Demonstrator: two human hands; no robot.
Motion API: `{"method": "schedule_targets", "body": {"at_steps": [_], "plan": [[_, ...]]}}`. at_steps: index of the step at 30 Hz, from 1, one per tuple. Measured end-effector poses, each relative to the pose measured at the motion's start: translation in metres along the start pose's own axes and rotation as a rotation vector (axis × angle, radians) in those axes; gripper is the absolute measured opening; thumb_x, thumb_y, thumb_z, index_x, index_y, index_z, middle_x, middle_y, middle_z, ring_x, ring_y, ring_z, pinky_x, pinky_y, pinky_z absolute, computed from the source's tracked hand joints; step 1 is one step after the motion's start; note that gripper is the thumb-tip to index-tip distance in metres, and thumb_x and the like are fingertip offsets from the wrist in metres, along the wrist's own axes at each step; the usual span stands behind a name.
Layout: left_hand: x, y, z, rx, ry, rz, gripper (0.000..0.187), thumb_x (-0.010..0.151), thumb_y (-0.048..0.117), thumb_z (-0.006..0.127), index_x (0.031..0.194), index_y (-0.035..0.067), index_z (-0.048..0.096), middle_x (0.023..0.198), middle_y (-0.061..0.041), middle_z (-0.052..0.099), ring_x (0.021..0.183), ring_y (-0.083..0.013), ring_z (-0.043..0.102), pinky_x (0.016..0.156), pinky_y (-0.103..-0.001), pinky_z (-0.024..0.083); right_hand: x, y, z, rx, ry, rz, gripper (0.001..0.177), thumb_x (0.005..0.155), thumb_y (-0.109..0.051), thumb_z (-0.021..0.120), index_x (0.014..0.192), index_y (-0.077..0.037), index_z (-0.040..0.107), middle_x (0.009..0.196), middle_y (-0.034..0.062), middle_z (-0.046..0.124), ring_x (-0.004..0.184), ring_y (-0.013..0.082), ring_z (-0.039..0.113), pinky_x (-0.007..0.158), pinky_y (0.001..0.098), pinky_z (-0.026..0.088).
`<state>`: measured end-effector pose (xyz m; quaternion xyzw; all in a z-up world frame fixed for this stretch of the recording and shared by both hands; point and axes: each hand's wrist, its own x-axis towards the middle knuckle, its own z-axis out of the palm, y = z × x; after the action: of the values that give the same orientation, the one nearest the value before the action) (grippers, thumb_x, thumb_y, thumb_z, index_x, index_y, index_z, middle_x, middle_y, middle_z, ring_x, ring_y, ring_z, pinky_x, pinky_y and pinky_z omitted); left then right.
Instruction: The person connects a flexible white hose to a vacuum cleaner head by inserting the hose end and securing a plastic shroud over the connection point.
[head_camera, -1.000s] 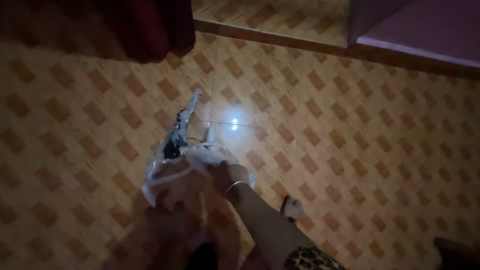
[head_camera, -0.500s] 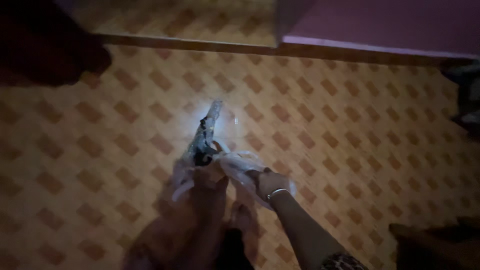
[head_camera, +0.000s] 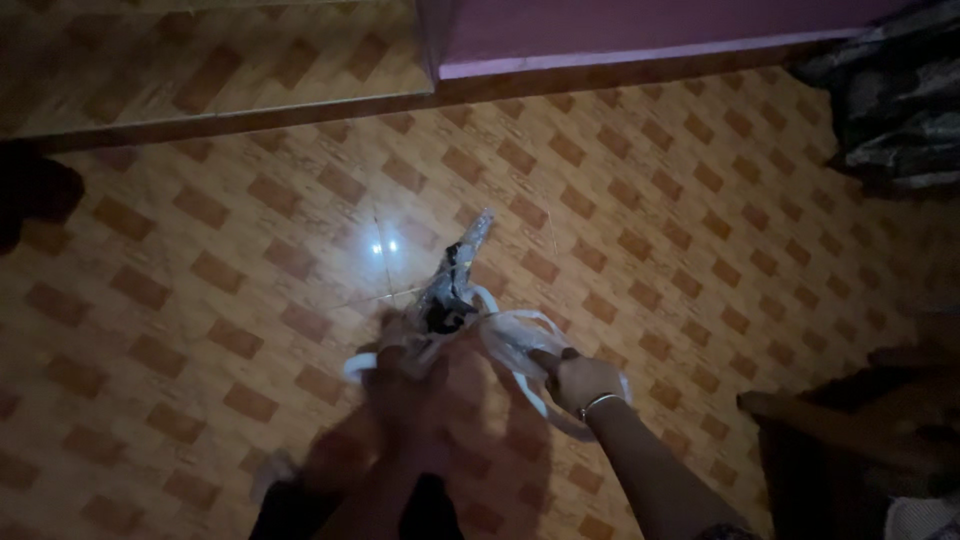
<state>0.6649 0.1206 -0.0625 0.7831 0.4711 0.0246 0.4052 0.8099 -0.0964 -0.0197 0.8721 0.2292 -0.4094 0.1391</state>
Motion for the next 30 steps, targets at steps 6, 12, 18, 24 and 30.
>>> {"method": "schedule_targets", "body": {"at_steps": [6, 12, 18, 24, 30], "plan": [[0.029, -0.023, -0.041, -0.012, 0.012, 0.035, 0.058, 0.073, 0.046, 0.083, 0.112, 0.006, 0.067, 0.106, -0.025, 0.069, 0.102, -0.0471, 0.065, 0.089, -0.055, 0.053, 0.009, -0.038, -0.016, -0.032, 0.057, -0.130, 0.050, 0.096, -0.036, 0.053, 0.146, -0.037, 0.048, 0.116, 0.0134, 0.067, 0.095, 0.0349, 0.071, 0.082, 0.0509, 0.057], [0.076, -0.065, -0.082, 0.063, 0.086, 0.044, 0.065, 0.067, 0.044, 0.086, 0.112, 0.002, 0.065, 0.103, -0.029, 0.066, 0.091, -0.0479, 0.063, 0.077, -0.056, 0.054, 0.055, -0.139, -0.029, -0.096, 0.173, -0.309, 0.055, 0.093, -0.023, 0.050, 0.147, -0.036, 0.052, 0.109, 0.0158, 0.069, 0.087, 0.0372, 0.072, 0.074, 0.0540, 0.057], [0.137, -0.109, -0.151, -0.039, 0.031, -0.097, 0.056, 0.073, 0.047, 0.083, 0.105, 0.005, 0.065, 0.097, -0.019, 0.071, 0.090, -0.0388, 0.069, 0.082, -0.049, 0.057, 0.117, -0.280, -0.062, 0.079, 0.190, -0.225, 0.033, 0.101, -0.028, 0.044, 0.112, -0.009, 0.068, 0.099, 0.0198, 0.076, 0.087, 0.0407, 0.073, 0.077, 0.0536, 0.056], [0.192, -0.145, -0.224, -0.051, 0.366, -0.038, 0.060, 0.071, 0.037, 0.086, 0.113, -0.001, 0.066, 0.100, -0.024, 0.066, 0.088, -0.0434, 0.064, 0.077, -0.051, 0.053, 0.134, -0.446, -0.130, -0.281, 0.084, -0.596, 0.066, 0.092, -0.067, 0.052, 0.126, -0.012, 0.065, 0.110, 0.0195, 0.072, 0.098, 0.0360, 0.073, 0.082, 0.0501, 0.058], [0.215, -0.182, -0.286, -0.125, 0.324, -0.254, 0.057, 0.079, 0.040, 0.081, 0.117, 0.001, 0.064, 0.096, -0.020, 0.067, 0.088, -0.0378, 0.066, 0.078, -0.049, 0.054, 0.161, -0.553, -0.133, -0.478, 0.255, -0.793, 0.079, 0.069, -0.040, 0.072, 0.146, -0.025, 0.058, 0.119, 0.0146, 0.070, 0.108, 0.0324, 0.071, 0.083, 0.0496, 0.059]]}}
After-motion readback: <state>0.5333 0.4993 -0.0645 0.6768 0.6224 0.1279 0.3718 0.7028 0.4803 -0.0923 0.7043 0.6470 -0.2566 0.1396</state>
